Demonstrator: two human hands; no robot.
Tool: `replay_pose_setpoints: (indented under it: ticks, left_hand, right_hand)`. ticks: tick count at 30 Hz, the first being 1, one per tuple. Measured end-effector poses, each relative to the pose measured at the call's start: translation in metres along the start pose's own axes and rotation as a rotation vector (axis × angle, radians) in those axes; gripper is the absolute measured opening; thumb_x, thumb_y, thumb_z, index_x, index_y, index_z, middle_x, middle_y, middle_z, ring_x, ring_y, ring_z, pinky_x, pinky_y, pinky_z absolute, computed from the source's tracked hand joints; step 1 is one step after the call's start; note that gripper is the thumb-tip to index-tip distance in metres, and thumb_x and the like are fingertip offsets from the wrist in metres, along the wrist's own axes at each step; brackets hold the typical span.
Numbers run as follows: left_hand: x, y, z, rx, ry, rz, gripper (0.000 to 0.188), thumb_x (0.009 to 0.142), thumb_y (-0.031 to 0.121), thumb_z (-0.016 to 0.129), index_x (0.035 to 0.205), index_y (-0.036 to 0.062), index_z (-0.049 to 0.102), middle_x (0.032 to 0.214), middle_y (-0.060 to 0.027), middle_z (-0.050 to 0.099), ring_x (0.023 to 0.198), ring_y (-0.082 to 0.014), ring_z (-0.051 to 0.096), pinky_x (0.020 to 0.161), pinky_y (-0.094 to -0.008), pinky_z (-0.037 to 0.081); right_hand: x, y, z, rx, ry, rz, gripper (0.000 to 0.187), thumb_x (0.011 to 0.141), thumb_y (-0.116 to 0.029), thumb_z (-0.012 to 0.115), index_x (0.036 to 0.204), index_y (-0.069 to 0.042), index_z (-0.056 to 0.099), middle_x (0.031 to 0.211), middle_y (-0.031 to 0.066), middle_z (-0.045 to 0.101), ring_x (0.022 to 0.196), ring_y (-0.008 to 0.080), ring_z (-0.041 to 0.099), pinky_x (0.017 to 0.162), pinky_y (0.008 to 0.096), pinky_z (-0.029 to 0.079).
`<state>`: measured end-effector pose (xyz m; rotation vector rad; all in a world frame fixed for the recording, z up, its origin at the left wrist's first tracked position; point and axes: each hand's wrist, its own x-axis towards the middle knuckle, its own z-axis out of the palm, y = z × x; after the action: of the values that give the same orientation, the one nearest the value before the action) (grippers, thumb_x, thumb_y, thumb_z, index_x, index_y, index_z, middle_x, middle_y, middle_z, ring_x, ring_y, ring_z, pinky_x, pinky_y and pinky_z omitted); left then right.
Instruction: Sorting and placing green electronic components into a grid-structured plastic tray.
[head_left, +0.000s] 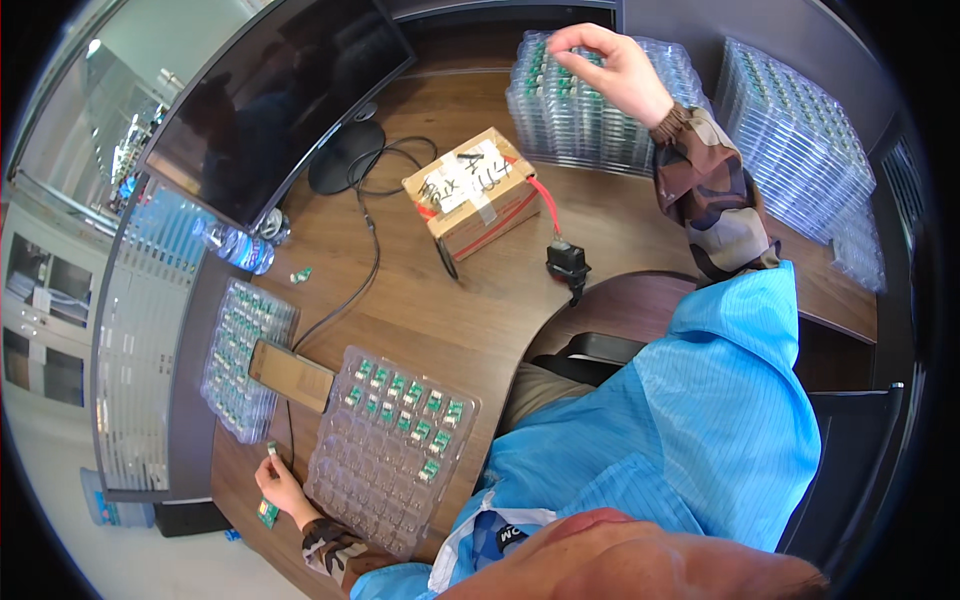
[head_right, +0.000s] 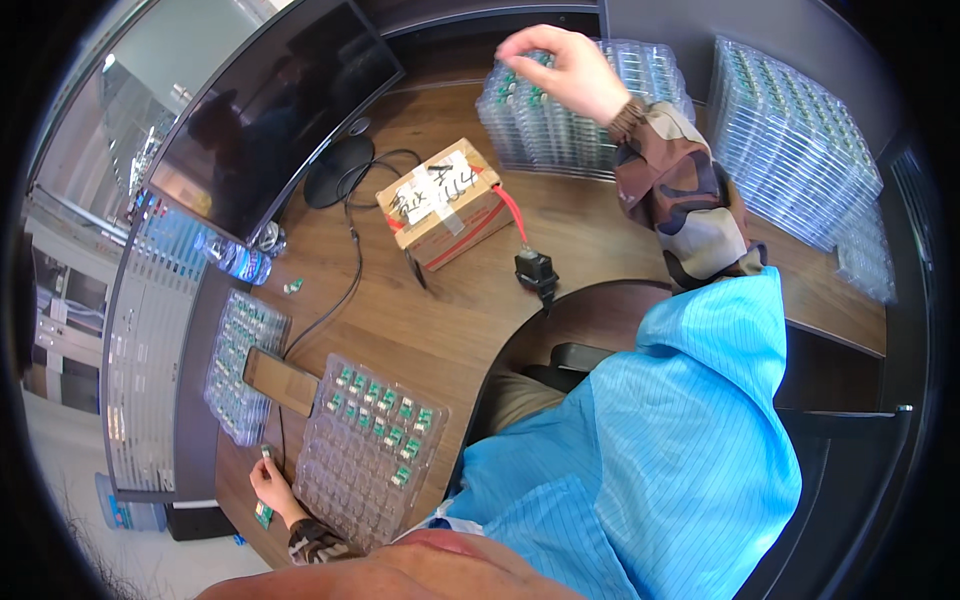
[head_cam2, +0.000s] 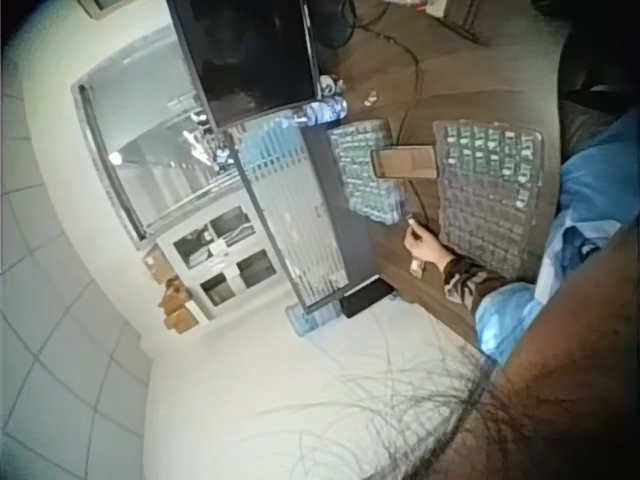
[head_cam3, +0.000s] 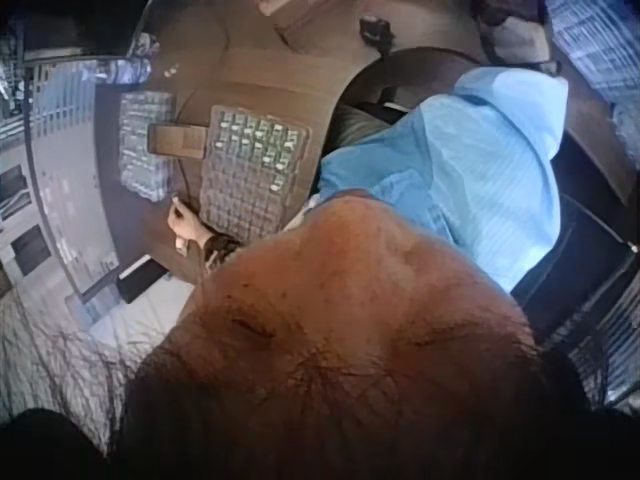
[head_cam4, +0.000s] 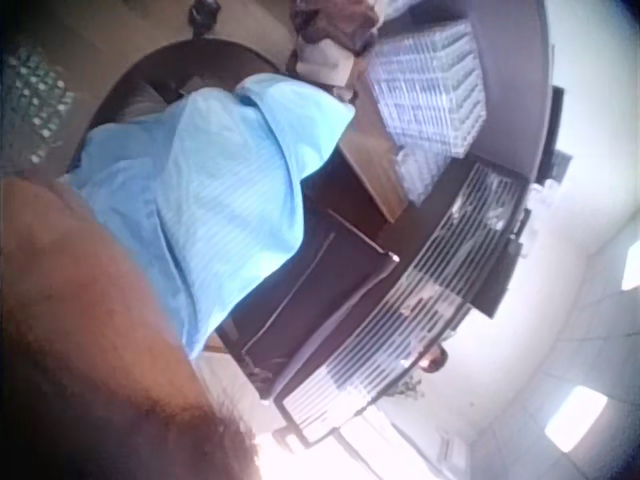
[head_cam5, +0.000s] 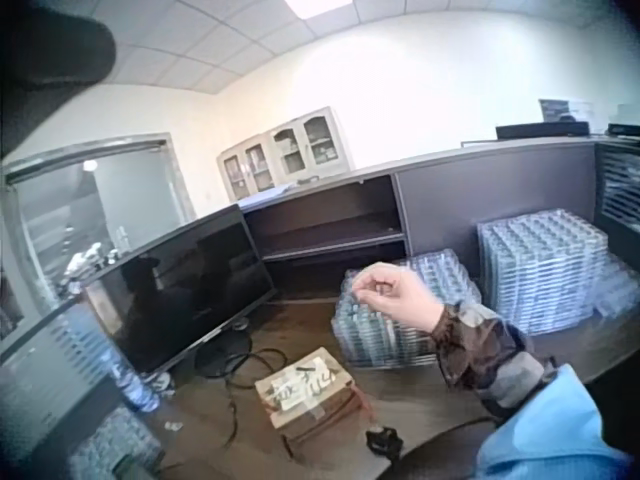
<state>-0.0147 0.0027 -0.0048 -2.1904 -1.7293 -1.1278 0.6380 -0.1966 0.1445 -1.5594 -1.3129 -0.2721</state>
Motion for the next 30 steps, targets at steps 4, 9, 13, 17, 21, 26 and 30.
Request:
replay_pose_setpoints:
  ticks: [4, 9, 13, 17, 21, 26, 30]
  left_hand:
    - [0.000, -0.001, 0.004, 0.004, -0.004, 0.012, 0.020, 0.083, 0.020, 0.058, 0.085, -0.0001, 0.061, 0.083, -0.0130, 0.059, 0.075, -0.0263, 0.056, 0.069, -0.0341, 0.044]
    - [0.003, 0.011, 0.006, -0.012, 0.025, 0.037, 0.018, 0.082, 0.017, 0.058, 0.085, -0.0002, 0.062, 0.084, -0.0141, 0.059, 0.077, -0.0283, 0.056, 0.071, -0.0358, 0.045]
    - [0.006, 0.017, 0.003, -0.076, 0.151, -0.005, 0.017, 0.082, 0.016, 0.058, 0.089, 0.0006, 0.061, 0.089, -0.0118, 0.057, 0.077, -0.0239, 0.057, 0.070, -0.0328, 0.047]
    - [0.015, 0.031, -0.025, -0.123, 0.343, 0.008, 0.016, 0.080, 0.015, 0.062, 0.090, 0.0024, 0.060, 0.090, -0.0089, 0.056, 0.078, -0.0207, 0.057, 0.071, -0.0314, 0.046]
    - [0.020, 0.117, -0.064, -0.749, -0.067, -0.195, 0.011, 0.081, 0.013, 0.064, 0.085, 0.0029, 0.062, 0.078, 0.0001, 0.059, 0.068, -0.0081, 0.051, 0.062, -0.0221, 0.043]
    - [-0.013, 0.199, -0.073, -0.767, -0.358, 0.172, 0.024, 0.072, 0.025, 0.070, 0.077, 0.0019, 0.063, 0.072, -0.0100, 0.059, 0.065, -0.0225, 0.058, 0.059, -0.0313, 0.046]
    - [-0.021, 0.203, -0.062, -0.799, -0.357, 0.086, 0.025, 0.071, 0.023, 0.069, 0.075, 0.0002, 0.062, 0.072, -0.0133, 0.057, 0.066, -0.0291, 0.057, 0.059, -0.0345, 0.045]
  right_hand:
    - [0.007, -0.075, 0.061, 1.065, -0.114, 0.111, 0.022, 0.085, -0.018, 0.058, 0.098, -0.001, 0.059, 0.097, 0.0077, 0.061, 0.091, 0.0137, 0.057, 0.085, 0.0273, 0.045]
    - [0.009, -0.132, 0.135, 1.901, -0.472, 0.206, 0.023, 0.088, -0.022, 0.052, 0.098, -0.002, 0.058, 0.098, 0.0081, 0.059, 0.092, 0.0164, 0.055, 0.087, 0.0315, 0.044]
    - [0.004, -0.175, 0.197, 1.954, -0.518, 0.410, 0.016, 0.085, -0.020, 0.055, 0.088, -0.004, 0.058, 0.090, 0.0067, 0.059, 0.083, 0.0153, 0.055, 0.078, 0.0299, 0.048]
    - [-0.003, -0.210, 0.258, 1.936, -0.621, 0.569, 0.016, 0.084, -0.019, 0.056, 0.088, -0.004, 0.057, 0.088, 0.0055, 0.058, 0.079, 0.0142, 0.054, 0.074, 0.0281, 0.048]
    - [-0.013, -0.242, 0.291, 1.925, -0.669, 0.581, 0.016, 0.084, -0.020, 0.056, 0.088, -0.004, 0.057, 0.087, 0.0048, 0.059, 0.077, 0.0130, 0.054, 0.072, 0.0273, 0.048]
    - [-0.047, -0.314, 0.309, 1.851, -0.738, 0.417, 0.015, 0.086, -0.019, 0.053, 0.088, -0.005, 0.058, 0.086, 0.0031, 0.059, 0.075, 0.0098, 0.054, 0.071, 0.0250, 0.047]
    - [-0.065, -0.334, 0.304, 1.719, -0.751, 0.204, 0.017, 0.087, -0.019, 0.051, 0.088, -0.004, 0.060, 0.086, 0.0026, 0.060, 0.075, 0.0083, 0.054, 0.070, 0.0234, 0.046]
